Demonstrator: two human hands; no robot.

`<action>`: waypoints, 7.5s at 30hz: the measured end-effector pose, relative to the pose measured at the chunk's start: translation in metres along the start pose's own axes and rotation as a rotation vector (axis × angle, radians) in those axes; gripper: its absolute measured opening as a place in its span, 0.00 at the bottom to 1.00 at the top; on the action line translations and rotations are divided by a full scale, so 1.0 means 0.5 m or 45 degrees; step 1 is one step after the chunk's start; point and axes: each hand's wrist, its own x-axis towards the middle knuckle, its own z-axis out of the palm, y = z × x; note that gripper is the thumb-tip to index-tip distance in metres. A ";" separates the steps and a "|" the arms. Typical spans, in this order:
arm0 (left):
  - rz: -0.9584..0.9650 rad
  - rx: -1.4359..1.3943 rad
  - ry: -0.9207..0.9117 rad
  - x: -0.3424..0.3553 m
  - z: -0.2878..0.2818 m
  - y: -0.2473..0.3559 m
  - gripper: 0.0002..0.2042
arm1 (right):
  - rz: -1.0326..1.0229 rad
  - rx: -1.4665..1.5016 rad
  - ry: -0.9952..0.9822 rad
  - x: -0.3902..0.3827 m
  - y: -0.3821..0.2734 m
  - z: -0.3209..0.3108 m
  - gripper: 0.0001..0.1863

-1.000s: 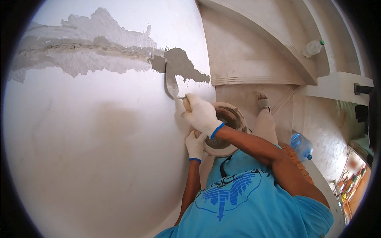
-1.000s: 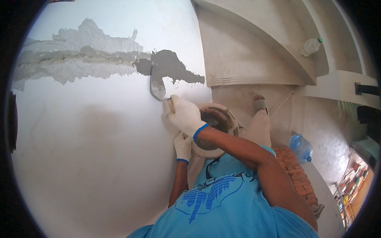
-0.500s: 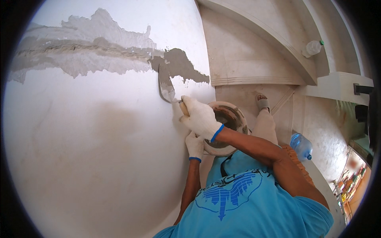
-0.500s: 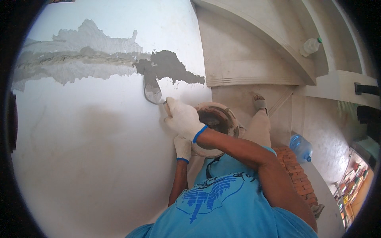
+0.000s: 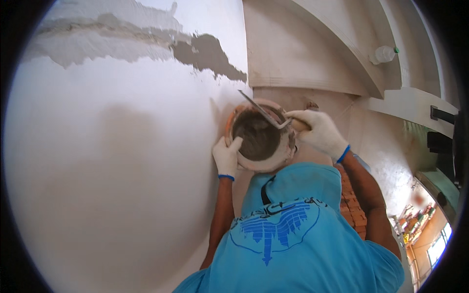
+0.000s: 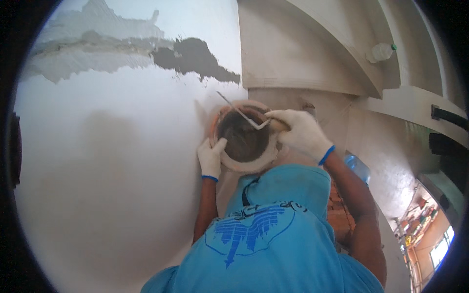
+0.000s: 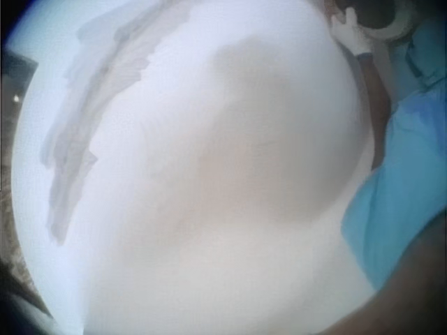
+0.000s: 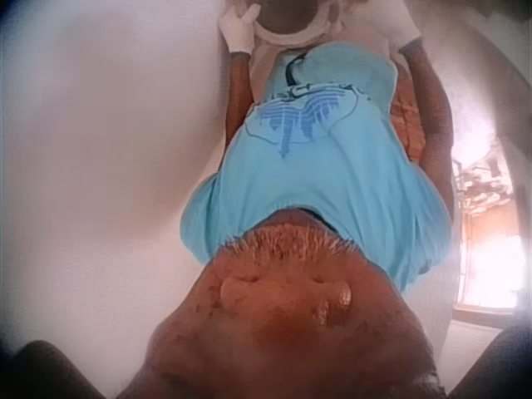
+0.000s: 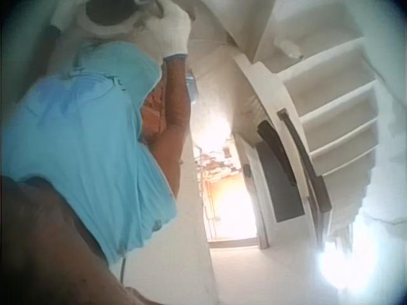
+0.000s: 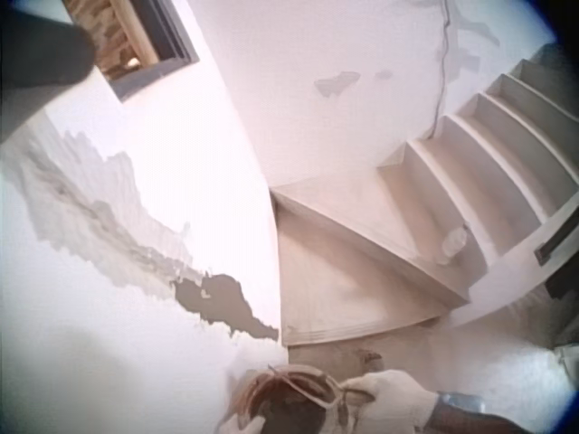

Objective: The person applies plaster to a wall using a trowel and a bucket. They repeatedly scoop plaster from the bucket and spread it onto the wall surface, smoothing it with the trowel.

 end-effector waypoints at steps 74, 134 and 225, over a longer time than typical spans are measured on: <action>-0.016 0.141 0.049 0.018 0.019 0.089 0.14 | 0.110 0.916 -0.294 0.123 0.065 0.005 0.32; -0.122 0.314 -0.037 -0.005 0.014 -0.042 0.17 | -0.164 -0.156 0.430 0.315 -0.097 0.315 0.42; 0.066 0.325 0.000 -0.021 0.017 -0.102 0.15 | -0.292 -0.042 0.401 0.263 -0.203 0.278 0.39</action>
